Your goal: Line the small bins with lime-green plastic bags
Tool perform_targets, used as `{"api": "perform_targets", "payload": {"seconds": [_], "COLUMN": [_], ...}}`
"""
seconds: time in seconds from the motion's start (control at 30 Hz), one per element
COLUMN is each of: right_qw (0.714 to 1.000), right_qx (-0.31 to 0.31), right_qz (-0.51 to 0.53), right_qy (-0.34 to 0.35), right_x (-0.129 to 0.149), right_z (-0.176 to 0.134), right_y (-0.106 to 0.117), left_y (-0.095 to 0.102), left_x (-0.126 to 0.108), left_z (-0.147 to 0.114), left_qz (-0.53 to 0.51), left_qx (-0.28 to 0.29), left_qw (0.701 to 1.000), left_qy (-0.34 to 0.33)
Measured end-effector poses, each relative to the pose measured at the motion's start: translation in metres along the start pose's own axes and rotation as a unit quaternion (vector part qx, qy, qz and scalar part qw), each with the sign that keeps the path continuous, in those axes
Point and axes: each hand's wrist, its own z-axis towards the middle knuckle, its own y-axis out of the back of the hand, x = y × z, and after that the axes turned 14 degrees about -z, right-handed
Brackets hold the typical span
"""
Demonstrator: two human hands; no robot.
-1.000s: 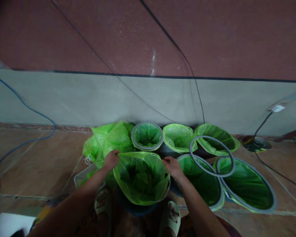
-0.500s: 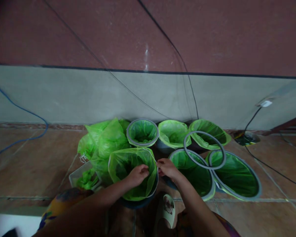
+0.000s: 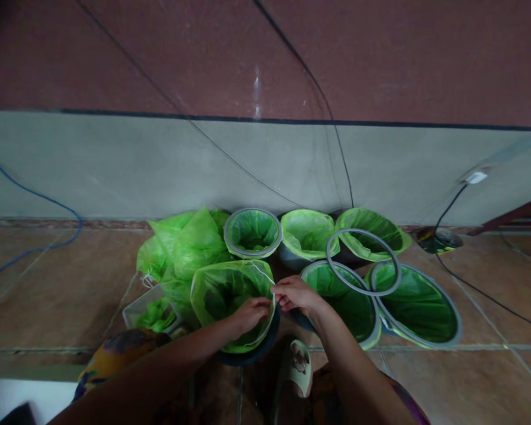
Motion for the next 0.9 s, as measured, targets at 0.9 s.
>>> {"api": "perform_targets", "payload": {"seconds": [0.9], "right_qw": [0.949], "right_qx": [-0.133], "right_qz": [-0.286], "right_qy": [-0.028], "right_x": [-0.033], "right_z": [0.031], "right_y": [-0.015], "left_y": [0.009], "left_x": [0.011], "left_z": [0.002], "left_qz": [0.047], "left_qx": [-0.103], "left_qw": [0.992], "left_qy": [0.062]}}
